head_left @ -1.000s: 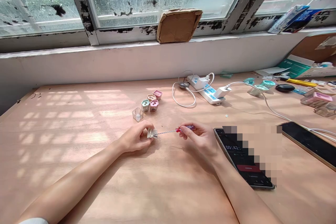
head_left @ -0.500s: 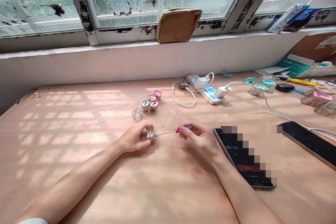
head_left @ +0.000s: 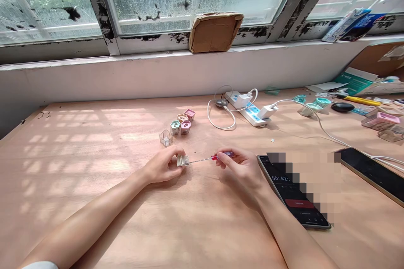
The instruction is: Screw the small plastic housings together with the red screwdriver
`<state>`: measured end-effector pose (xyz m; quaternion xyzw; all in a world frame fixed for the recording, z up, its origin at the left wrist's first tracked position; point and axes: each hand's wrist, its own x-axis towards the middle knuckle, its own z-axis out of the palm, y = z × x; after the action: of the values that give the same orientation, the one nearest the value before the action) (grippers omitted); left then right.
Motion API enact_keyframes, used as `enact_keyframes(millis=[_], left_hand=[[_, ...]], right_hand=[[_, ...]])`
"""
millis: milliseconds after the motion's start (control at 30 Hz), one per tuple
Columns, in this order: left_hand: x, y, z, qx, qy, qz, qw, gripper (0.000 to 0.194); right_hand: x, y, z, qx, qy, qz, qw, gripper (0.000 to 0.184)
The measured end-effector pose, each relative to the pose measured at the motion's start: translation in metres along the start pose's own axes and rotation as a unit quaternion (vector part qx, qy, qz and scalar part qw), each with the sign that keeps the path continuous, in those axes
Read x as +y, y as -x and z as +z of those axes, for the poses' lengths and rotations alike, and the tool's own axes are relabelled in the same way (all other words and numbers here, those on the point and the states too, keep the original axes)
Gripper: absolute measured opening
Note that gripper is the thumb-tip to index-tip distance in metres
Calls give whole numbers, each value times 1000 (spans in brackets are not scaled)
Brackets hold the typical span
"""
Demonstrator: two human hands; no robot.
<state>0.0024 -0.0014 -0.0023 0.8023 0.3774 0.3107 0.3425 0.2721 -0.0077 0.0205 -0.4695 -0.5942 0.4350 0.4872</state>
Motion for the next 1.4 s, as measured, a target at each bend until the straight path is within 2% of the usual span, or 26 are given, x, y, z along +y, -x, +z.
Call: enact_keyframes(millis=[467,700,867,1033,1267,1400], left_hand=[[-1,0,1,2,-8,4,1000,29],[2,-2,0,1,-48,5,999,28],[5,-4,0,-4,-93,13,996,29],[5,-4,0,5,-120,7,993,31],[3,-3,0,-1,-127,-3,992,31],[2,-3,0,-3,-130,-4,992,31]], right_hand=[[3,1,0,-16,23,-9,1000,37],[-3,3,-4,-41,105,-55,992,21],[-6,3,-3,-85,149,-69,983,16],[-5,3,-1,-128,192,-57,971,14],[-6,4,-5,-121,201,-54,971,5],[-3,2,-6,-124,206,-26,970,14]])
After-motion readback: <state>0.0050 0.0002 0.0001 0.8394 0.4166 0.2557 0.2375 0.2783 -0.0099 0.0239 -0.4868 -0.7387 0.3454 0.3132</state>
